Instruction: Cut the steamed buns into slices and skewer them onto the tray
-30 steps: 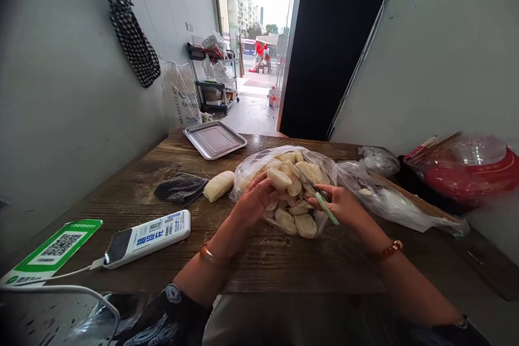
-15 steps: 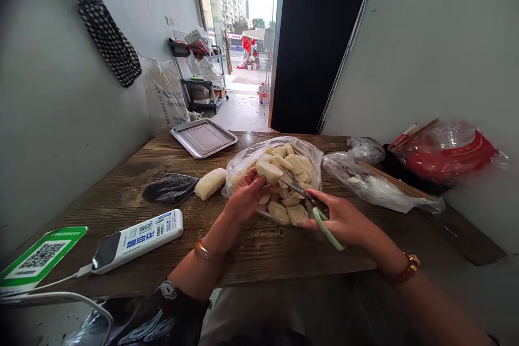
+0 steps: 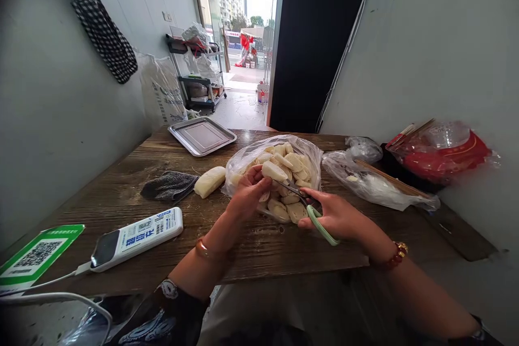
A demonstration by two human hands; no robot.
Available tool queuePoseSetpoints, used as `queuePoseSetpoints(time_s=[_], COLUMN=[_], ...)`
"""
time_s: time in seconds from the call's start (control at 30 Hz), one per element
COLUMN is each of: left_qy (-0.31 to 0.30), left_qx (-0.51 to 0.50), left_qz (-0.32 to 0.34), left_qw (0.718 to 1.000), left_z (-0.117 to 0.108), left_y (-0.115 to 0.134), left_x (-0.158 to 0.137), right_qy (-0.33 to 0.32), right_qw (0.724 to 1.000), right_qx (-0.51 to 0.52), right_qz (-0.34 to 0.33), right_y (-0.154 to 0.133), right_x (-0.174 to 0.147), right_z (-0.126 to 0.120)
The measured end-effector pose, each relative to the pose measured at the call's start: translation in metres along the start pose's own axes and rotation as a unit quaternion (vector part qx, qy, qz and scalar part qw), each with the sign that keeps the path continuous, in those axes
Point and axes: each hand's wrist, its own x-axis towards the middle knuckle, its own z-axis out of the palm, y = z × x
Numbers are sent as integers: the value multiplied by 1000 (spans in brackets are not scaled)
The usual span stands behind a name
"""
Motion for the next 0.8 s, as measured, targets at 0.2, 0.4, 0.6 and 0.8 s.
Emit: queuePoseSetpoints(time_s=[0.2,0.4,0.6,0.8], left_qy=[3,12,2,11], left_qx=[-4,8,12,24], left_qz=[-3,8,9,10], left_qw=[1000,1000,1000,1000], left_z=[1,2,2,2], left_y=[-1,0,0,-1], left_x=[0,-1,-1,-1], right_qy=[-10,-4,-19,-14], right_qw=[999,1000,998,998], right_qx=[32,26,64,56], right_qz=[-5,-10,10,13], right_y=[1,-1,-2,-3], right_x=[1,1,-1,-1], right_z=[2,1,1,3])
